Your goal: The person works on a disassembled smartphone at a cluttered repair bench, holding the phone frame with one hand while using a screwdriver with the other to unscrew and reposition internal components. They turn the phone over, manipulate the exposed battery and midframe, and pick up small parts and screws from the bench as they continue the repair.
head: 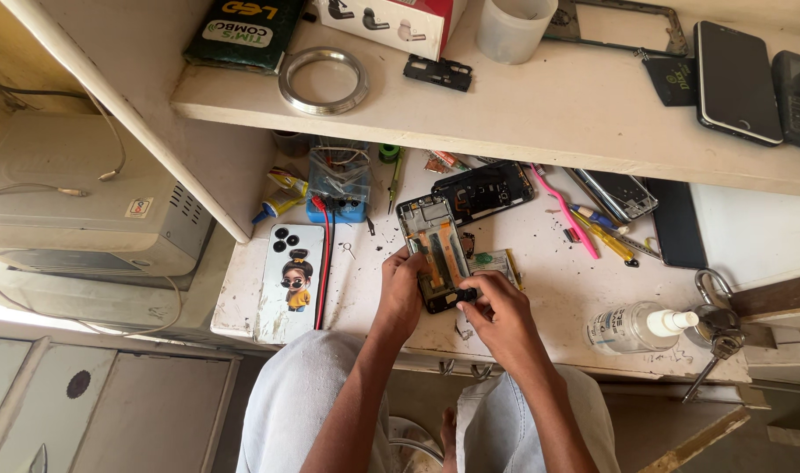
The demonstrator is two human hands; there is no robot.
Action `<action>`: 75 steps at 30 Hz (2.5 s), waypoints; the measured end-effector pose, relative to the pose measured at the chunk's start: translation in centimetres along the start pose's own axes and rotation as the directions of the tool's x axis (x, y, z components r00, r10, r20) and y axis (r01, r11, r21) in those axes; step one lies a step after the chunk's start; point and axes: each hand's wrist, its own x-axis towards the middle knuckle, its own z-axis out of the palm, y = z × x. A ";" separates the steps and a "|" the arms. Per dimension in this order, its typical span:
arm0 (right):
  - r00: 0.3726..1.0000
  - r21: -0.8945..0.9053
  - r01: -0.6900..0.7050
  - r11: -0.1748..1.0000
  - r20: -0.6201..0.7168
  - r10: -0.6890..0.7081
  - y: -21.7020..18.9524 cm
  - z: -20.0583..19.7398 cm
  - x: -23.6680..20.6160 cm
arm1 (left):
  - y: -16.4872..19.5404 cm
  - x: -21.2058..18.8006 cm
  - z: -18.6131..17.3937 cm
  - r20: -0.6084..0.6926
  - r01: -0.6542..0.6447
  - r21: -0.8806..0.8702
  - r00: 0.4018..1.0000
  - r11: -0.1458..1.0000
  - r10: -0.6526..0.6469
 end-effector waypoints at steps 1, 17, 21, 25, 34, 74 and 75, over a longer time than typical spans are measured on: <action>1.000 0.004 0.005 1.000 0.000 -0.005 0.1 0.0 0.0 | -0.1 0.1 0.0 0.001 -0.008 -0.002 1.000 1.000 0.008; 0.959 -0.013 -0.164 0.986 -0.238 0.156 0.7 -0.4 2.4 | -0.2 -0.4 0.0 0.036 -0.008 0.086 0.999 0.996 0.005; 0.893 -0.123 0.179 0.976 -0.395 -0.213 0.3 -1.2 7.3 | 0.0 -0.5 0.4 0.009 0.018 0.099 1.000 0.995 -0.019; 0.843 -0.364 0.293 0.884 -0.337 -0.419 -1.4 -2.5 13.3 | 0.0 -1.0 0.5 -0.022 0.058 0.158 0.998 0.986 -0.055; 0.972 -0.820 0.154 0.551 0.025 -0.236 -4.5 -2.1 20.3 | -0.8 -0.7 0.1 -0.142 0.106 0.132 0.986 0.986 -0.086; 0.944 -0.722 0.328 0.610 0.232 -0.233 -6.0 -1.5 19.2 | -0.7 -0.9 1.1 -0.186 0.089 0.208 0.981 0.974 -0.050; 0.946 -0.765 0.316 0.562 0.210 -0.246 -5.8 -1.8 19.4 | -0.7 -0.9 1.2 -0.186 0.094 0.202 0.981 0.975 -0.055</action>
